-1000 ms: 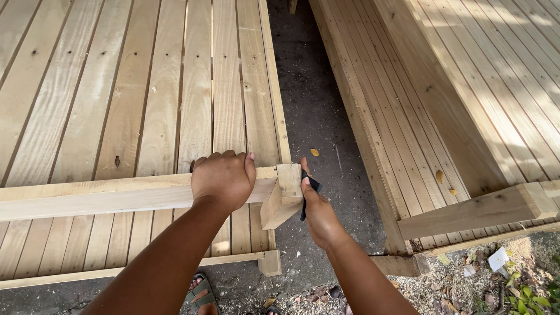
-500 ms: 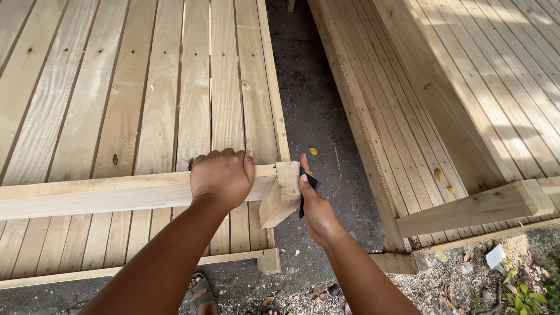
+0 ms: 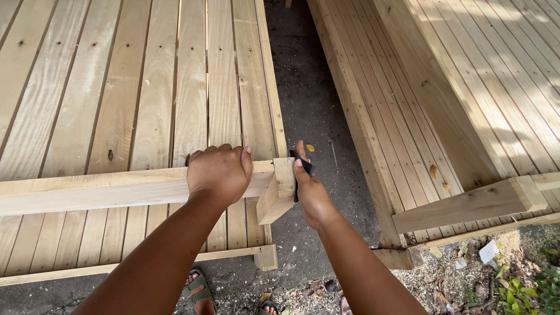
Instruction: The person sands the wooden slats, rails and corner posts of unfinished furniture frames using sheets of sandpaper held by hand. They work along the edges and surfaces of several frames, repositioning between sections and switching sandpaper pieces while smoothing the wood.
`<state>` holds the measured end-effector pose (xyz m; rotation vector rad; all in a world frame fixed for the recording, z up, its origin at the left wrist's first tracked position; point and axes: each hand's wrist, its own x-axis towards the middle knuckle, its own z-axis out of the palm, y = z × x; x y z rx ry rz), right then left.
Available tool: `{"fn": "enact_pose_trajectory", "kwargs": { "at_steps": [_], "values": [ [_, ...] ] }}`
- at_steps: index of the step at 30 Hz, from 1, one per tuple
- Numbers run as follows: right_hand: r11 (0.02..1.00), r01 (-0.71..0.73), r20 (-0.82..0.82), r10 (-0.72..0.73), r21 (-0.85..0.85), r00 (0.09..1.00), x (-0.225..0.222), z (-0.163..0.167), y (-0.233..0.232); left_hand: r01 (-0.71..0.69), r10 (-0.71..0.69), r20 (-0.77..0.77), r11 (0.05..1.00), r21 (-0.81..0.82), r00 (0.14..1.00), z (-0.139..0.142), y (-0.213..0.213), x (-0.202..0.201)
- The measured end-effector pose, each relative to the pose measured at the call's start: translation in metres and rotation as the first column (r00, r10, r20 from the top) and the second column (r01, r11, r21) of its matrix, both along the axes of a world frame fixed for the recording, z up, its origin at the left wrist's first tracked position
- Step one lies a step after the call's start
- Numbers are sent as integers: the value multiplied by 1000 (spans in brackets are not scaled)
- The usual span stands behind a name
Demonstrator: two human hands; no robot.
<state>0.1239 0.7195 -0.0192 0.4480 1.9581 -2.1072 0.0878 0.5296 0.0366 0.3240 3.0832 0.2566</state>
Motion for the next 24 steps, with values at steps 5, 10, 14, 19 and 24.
{"fn": "enact_pose_trajectory", "kwargs": {
  "at_steps": [5,10,14,19,24],
  "values": [
    [994,22,96,-11,-109,995,-11,3,1,4,-4,-13,1000,26,1000,-2,-1,0],
    [999,-14,-20,13,-39,1000,21,0,1,12,-12,-27,1000,-12,1000,-1,0,-2],
    [991,30,135,-12,-129,991,-9,7,1,-5,5,52,1000,-7,999,0,1,-1],
    [995,13,74,-6,-95,997,1,8,0,4,-3,23,1000,-22,1000,2,1,0],
    [997,-11,-9,12,72,1000,19,6,-1,0,1,18,999,-32,1000,3,1,-1]
  ]
}}
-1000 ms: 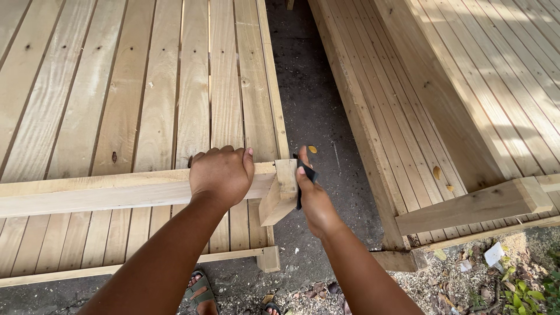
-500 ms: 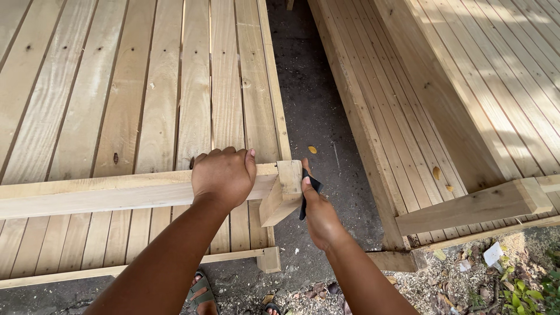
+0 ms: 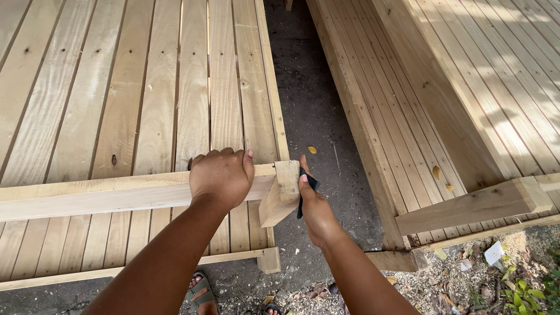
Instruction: The person sands the wooden slats, rails and corner posts of unfinished furniture frames using sheets of sandpaper held by hand. They work along the edges and surfaces of several frames, repositioning between sections and switching sandpaper pieces while smoothing the wood.
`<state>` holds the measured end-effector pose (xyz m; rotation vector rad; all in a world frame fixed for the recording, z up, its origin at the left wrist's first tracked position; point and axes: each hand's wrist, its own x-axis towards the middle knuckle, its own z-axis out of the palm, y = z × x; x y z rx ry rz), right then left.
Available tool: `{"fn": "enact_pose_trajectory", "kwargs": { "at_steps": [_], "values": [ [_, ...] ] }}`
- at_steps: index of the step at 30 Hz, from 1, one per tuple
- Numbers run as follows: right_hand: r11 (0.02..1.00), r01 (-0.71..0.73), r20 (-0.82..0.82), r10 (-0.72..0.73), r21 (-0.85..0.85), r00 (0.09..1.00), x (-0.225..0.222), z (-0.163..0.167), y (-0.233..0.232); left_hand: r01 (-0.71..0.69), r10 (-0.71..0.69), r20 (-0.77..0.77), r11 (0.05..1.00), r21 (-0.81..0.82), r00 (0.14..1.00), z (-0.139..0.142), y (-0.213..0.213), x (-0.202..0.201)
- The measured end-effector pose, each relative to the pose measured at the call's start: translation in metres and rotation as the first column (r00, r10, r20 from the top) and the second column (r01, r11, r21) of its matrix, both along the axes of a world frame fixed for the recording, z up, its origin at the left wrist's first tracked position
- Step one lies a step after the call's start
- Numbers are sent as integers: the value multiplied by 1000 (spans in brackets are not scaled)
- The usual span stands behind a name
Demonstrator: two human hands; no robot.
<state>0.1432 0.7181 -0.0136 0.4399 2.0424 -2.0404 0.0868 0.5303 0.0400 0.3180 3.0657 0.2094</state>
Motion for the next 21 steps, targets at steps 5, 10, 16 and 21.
{"fn": "enact_pose_trajectory", "kwargs": {
  "at_steps": [5,10,16,21],
  "values": [
    [970,20,144,15,-241,989,-37,6,4,-2,2,12,1000,20,1000,-2,-1,0],
    [994,-34,-6,34,-100,999,-2,0,2,8,-8,-23,1000,15,1000,-4,-1,0],
    [994,8,86,1,-108,996,-32,4,1,0,0,-9,1000,21,1000,-3,0,1],
    [1000,-15,128,18,-22,992,-32,0,2,2,-2,14,1000,11,1000,-2,0,1]
  ]
}}
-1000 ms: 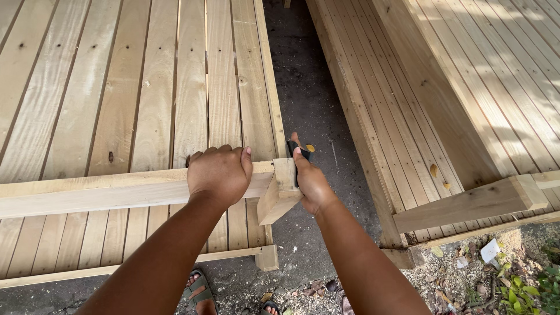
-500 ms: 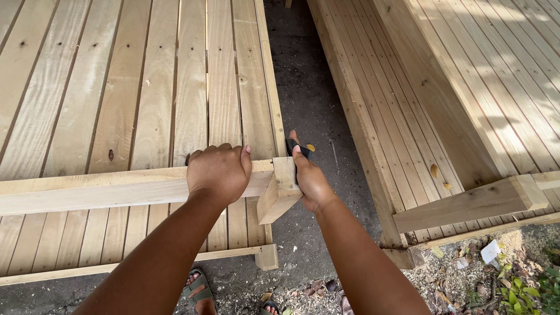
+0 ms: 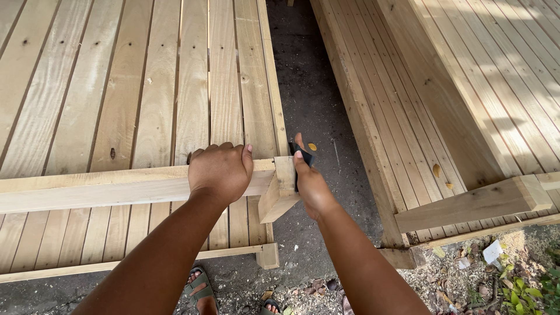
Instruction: The person sands the wooden slats, rails and corner posts of unfinished furniture frames using sheets of sandpaper held by hand. They work along the edges and surfaces of several frames, repositioning between sections and switching sandpaper pieces while smoothing the wood.
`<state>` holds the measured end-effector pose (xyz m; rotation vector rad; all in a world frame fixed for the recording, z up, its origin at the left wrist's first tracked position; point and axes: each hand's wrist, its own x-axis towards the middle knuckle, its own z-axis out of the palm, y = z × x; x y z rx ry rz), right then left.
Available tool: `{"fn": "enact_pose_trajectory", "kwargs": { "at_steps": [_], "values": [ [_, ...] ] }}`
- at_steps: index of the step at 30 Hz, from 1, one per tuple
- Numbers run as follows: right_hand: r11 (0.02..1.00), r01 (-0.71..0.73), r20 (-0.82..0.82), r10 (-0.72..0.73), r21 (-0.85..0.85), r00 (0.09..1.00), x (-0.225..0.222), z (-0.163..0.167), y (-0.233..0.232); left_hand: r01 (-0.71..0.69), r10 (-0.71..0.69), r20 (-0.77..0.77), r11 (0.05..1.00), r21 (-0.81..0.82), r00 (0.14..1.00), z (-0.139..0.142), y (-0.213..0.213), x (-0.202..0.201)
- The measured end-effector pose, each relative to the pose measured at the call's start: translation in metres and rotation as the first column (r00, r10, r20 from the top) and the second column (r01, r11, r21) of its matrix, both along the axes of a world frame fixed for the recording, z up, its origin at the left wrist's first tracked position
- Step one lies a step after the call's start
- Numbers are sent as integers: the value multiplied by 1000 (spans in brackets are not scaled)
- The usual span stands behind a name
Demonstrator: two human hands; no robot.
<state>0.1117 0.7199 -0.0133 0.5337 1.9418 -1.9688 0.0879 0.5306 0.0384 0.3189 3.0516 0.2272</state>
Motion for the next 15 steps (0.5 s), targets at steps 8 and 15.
{"fn": "enact_pose_trajectory", "kwargs": {
  "at_steps": [8,15],
  "values": [
    [981,-17,-148,47,195,988,-8,-8,1,1,0,-41,1000,12,999,-2,0,-1],
    [877,-21,-291,181,481,940,24,-17,1,9,-7,-70,1000,24,998,-6,-1,-2]
  ]
}}
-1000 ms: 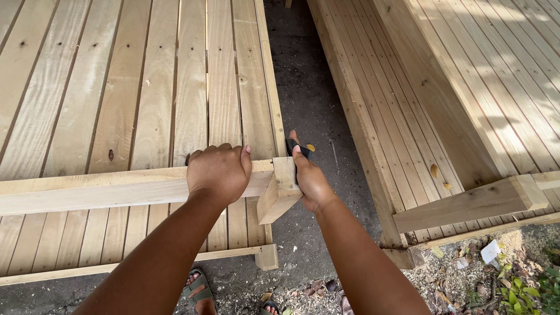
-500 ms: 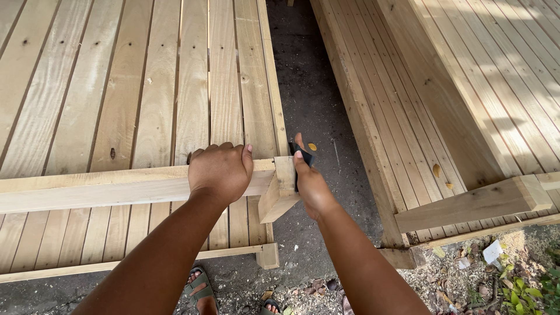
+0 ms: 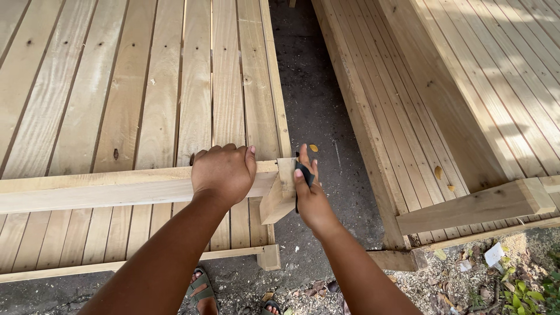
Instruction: The person sands the wooden slats, rails and corner posts of unfinished furniture frames using sheets of sandpaper held by hand. They work along the edges and surfaces of several frames, repositioning between sections and switching sandpaper pieces while smoothing the wood.
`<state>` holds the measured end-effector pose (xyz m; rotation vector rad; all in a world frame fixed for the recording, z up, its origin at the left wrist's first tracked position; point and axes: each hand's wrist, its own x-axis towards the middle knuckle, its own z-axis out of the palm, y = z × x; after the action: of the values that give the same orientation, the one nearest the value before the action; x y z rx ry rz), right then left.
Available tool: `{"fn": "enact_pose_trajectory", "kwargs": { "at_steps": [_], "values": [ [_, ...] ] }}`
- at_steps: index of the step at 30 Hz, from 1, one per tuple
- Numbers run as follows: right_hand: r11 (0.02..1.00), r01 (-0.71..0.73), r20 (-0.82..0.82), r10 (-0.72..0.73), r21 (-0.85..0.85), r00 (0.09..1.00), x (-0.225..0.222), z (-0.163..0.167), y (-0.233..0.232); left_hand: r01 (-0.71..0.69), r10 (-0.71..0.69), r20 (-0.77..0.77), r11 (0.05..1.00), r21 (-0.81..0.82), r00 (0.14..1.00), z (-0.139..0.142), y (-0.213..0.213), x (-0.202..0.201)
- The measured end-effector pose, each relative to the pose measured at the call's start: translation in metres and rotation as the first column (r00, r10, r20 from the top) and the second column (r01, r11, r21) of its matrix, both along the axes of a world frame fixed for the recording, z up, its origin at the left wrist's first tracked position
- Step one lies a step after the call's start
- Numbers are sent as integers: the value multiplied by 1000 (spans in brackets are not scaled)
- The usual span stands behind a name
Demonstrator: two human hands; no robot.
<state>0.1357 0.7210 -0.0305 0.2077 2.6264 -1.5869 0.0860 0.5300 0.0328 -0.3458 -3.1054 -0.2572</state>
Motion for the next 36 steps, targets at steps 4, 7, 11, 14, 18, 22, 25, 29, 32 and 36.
{"fn": "enact_pose_trajectory", "kwargs": {
  "at_steps": [4,7,11,14,18,22,25,29,32,36],
  "values": [
    [999,17,-27,-17,32,999,5,0,-1,-4,4,8,1000,4,1000,1,0,-1],
    [998,55,148,-53,-5,987,-32,12,-2,-13,13,57,1000,10,998,3,1,0],
    [984,16,10,-18,175,1000,-23,22,-8,-2,2,40,1000,-2,999,5,2,2],
    [961,22,-54,-7,276,999,19,19,-12,-9,12,97,999,-32,995,5,2,1],
    [945,30,-33,-20,325,999,8,19,-12,-2,3,49,1000,-29,999,4,1,1],
    [964,37,12,-41,264,999,-31,23,-10,-2,2,53,1000,-16,999,3,1,2],
    [946,20,-67,2,325,998,-5,17,-11,-2,3,54,1000,-26,999,3,1,1],
    [891,-12,-118,73,454,990,30,15,-14,0,1,16,999,-37,1000,4,1,1],
    [884,-13,-81,57,468,995,-6,26,-17,-7,8,62,1000,-29,998,3,1,1],
    [820,-60,7,68,570,998,-33,41,-24,2,-1,21,1000,-30,1000,3,0,3]
  ]
}}
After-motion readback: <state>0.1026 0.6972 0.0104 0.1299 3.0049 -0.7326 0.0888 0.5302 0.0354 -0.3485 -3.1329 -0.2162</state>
